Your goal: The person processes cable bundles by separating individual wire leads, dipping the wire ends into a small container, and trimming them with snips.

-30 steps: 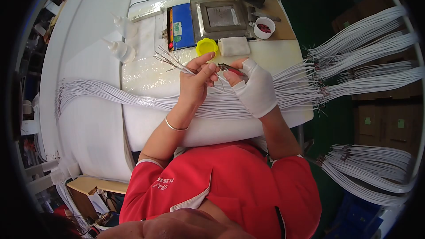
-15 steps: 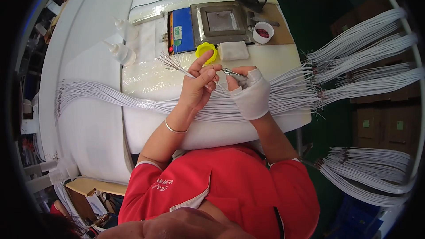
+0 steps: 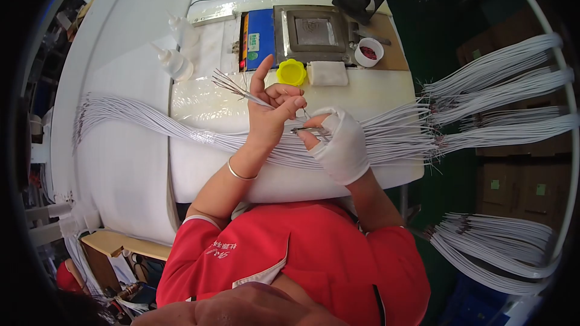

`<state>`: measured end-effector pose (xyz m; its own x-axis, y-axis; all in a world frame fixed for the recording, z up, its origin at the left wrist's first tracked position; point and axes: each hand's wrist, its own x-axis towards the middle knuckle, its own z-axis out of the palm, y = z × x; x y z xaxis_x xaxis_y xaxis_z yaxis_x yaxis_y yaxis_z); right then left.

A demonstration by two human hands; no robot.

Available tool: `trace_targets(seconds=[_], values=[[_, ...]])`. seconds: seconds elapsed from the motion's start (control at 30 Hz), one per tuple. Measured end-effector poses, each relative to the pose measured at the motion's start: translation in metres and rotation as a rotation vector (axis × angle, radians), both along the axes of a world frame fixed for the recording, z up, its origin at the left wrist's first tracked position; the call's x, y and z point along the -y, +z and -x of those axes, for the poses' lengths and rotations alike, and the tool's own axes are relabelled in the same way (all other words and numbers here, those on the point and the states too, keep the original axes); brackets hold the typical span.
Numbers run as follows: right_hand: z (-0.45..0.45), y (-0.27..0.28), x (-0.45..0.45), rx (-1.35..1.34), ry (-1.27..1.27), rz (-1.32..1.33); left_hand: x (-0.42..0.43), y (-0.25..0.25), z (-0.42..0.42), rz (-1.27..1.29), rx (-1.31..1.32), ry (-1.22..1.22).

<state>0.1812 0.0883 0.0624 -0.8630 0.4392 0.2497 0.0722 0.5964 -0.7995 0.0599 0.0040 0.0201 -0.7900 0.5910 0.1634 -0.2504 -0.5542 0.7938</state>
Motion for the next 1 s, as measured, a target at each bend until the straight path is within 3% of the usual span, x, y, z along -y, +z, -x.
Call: trace_targets(seconds=[0.1, 0.27, 0.4, 0.5, 0.77, 1.0], values=[[0.002, -0.001, 0.0, -0.091, -0.031, -0.171, -0.002, -0.016, 0.001, 0.021, 0.054, -0.067], [0.002, -0.006, -0.002, -0.116, -0.046, -0.189, -0.002, -0.018, 0.003, 0.044, 0.163, -0.129], [0.001, -0.005, -0.003, -0.105, -0.034, -0.039, -0.001, -0.018, 0.004, 0.023, 0.145, -0.171], [-0.003, -0.007, -0.011, -0.039, -0.004, 0.267, -0.001, -0.013, 0.003, -0.054, 0.139, -0.222], [-0.007, 0.0, -0.037, 0.053, 0.135, 0.736, 0.002, -0.014, 0.012, -0.111, -0.001, -0.317], [0.0, -0.002, -0.038, 0.115, 0.147, 0.771, 0.002, -0.014, 0.013, -0.128, 0.054, -0.331]])
